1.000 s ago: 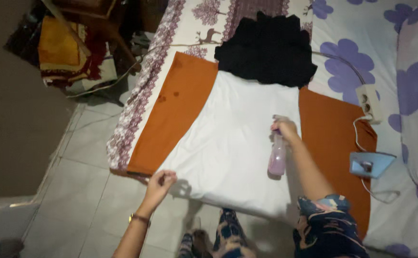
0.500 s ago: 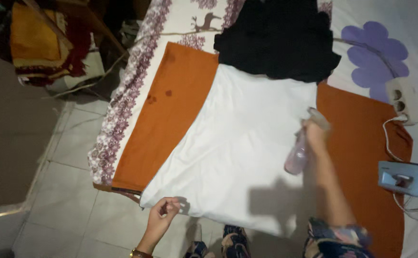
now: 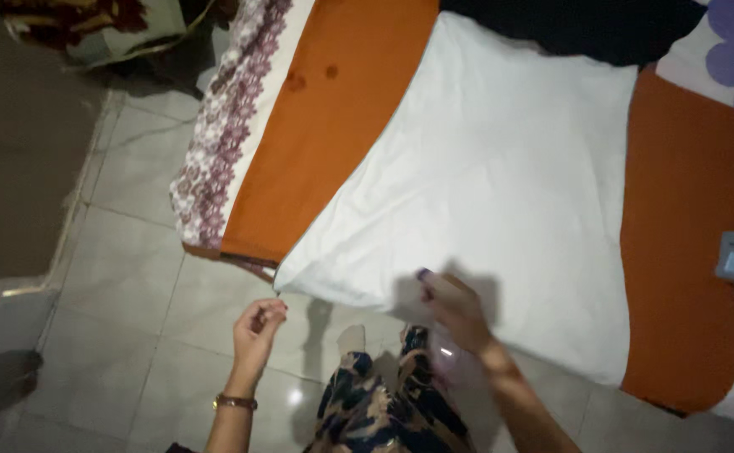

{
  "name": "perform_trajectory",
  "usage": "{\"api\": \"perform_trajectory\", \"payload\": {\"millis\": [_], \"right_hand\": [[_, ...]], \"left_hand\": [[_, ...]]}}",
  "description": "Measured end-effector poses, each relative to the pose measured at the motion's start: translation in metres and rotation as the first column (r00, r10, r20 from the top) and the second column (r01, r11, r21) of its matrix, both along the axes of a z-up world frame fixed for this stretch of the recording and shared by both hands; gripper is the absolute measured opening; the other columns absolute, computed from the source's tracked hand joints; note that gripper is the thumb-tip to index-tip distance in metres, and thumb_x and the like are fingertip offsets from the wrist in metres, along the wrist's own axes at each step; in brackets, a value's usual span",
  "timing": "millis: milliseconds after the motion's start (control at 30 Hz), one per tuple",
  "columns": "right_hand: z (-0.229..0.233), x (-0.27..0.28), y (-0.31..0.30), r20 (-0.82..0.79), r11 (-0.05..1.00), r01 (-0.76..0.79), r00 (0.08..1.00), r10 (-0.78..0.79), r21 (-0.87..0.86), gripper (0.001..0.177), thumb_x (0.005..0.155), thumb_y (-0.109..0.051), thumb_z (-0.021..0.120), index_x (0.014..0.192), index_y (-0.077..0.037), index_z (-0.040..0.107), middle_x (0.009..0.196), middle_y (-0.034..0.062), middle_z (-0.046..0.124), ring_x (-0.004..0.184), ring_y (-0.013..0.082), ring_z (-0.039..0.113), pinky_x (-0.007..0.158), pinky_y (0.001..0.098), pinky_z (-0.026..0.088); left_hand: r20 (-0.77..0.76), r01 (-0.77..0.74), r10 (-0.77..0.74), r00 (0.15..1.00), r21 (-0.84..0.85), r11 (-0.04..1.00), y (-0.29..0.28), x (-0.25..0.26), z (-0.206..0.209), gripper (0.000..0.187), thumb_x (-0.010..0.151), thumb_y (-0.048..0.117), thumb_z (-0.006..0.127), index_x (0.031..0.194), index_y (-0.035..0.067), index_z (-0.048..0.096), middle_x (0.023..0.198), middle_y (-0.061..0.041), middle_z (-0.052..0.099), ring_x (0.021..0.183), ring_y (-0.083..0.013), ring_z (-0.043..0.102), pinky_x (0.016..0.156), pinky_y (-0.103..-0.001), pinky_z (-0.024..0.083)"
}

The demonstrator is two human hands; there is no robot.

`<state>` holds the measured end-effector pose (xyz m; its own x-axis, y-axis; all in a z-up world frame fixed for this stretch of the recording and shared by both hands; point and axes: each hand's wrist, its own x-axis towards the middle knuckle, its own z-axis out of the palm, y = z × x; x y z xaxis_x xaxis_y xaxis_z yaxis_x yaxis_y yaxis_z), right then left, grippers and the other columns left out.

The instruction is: The person irons a black dress and a white shirt on a bed. They spray the garments with water, smooth them by hand, and use an iron to press the fabric. The person flips the dress over and continues ironing both sides.

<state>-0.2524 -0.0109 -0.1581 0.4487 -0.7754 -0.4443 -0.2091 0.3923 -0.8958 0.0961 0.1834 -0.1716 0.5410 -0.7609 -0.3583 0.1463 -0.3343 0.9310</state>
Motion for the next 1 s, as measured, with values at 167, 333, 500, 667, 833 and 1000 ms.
{"api": "perform_trajectory", "payload": {"millis": [167, 333, 500, 667, 833, 1000], "right_hand": [[-0.001, 0.017, 0.088, -0.122, 0.721, -0.367, 0.921, 0.370, -0.588, 0.043, 0.089, -0.007, 0.066, 0.132, -0.006, 0.062, 0.129, 0.0159, 0.065, 0.089, 0.0219, 0.070, 0.072, 0.0317, 0.062], [0.030, -0.072, 0.073, -0.386, 0.878, -0.368, 0.891, 0.239, -0.305, 0.039, 0.076, -0.012, 0.070, 0.114, -0.009, 0.071, 0.106, 0.0096, 0.076, 0.095, 0.0236, 0.074, 0.079, 0.0397, 0.064], [0.090, -0.163, 0.031, -0.314, 0.822, 0.382, 0.790, -0.527, -0.422, 0.035, 0.083, -0.002, 0.058, 0.115, 0.003, 0.069, 0.103, 0.0129, 0.064, 0.091, 0.0234, 0.062, 0.078, 0.0358, 0.051], [0.059, -0.196, 0.103, -0.350, 0.771, 0.017, 0.884, -0.308, -0.637, 0.043, 0.077, -0.006, 0.059, 0.118, 0.000, 0.068, 0.102, 0.0085, 0.068, 0.090, 0.0209, 0.066, 0.081, 0.0371, 0.056], [-0.039, -0.203, 0.218, -0.230, 0.938, 0.062, 0.962, -0.147, -0.342, 0.033, 0.082, -0.011, 0.068, 0.114, -0.002, 0.070, 0.097, 0.0114, 0.072, 0.084, 0.0231, 0.068, 0.073, 0.0387, 0.057], [-0.082, -0.245, 0.226, 0.235, 0.828, 0.561, 0.803, -0.547, 0.012, 0.045, 0.084, -0.004, 0.063, 0.129, -0.004, 0.063, 0.085, 0.0099, 0.073, 0.067, 0.0198, 0.068, 0.056, 0.0365, 0.059]], "left_hand": [[0.037, -0.097, 0.097, 0.995, -0.019, 0.995, 0.023, 0.030, 0.008, 0.014, 0.096, 0.008, 0.067, 0.107, 0.000, 0.070, 0.099, -0.007, 0.073, 0.086, -0.0129, 0.066, 0.081, -0.027, 0.054], [0.016, -0.125, 0.126, 0.992, -0.061, 0.990, 0.035, 0.049, 0.009, 0.014, 0.098, 0.010, 0.065, 0.107, 0.000, 0.069, 0.099, -0.007, 0.072, 0.088, -0.0140, 0.066, 0.083, -0.029, 0.054], [0.049, -0.029, 0.032, 0.998, -0.047, 0.998, 0.031, 0.049, -0.006, 0.013, 0.098, 0.009, 0.068, 0.107, -0.001, 0.069, 0.098, -0.008, 0.070, 0.088, -0.0140, 0.065, 0.082, -0.029, 0.053], [0.026, 0.052, -0.050, 0.998, -0.067, 0.996, 0.007, 0.012, -0.012, 0.011, 0.097, 0.009, 0.067, 0.104, 0.001, 0.069, 0.097, -0.005, 0.071, 0.087, -0.0114, 0.065, 0.081, -0.027, 0.056], [0.066, 0.194, -0.192, 0.979, -0.031, 0.980, -0.019, -0.048, -0.018, 0.010, 0.095, 0.008, 0.072, 0.102, 0.001, 0.070, 0.092, -0.002, 0.068, 0.084, -0.0089, 0.061, 0.078, -0.024, 0.051], [0.412, 0.571, -0.509, 0.756, -0.033, 0.820, -0.048, -0.150, 0.003, 0.019, 0.088, 0.014, 0.074, 0.103, 0.003, 0.072, 0.087, -0.002, 0.071, 0.079, -0.0104, 0.061, 0.076, -0.027, 0.052]]}}
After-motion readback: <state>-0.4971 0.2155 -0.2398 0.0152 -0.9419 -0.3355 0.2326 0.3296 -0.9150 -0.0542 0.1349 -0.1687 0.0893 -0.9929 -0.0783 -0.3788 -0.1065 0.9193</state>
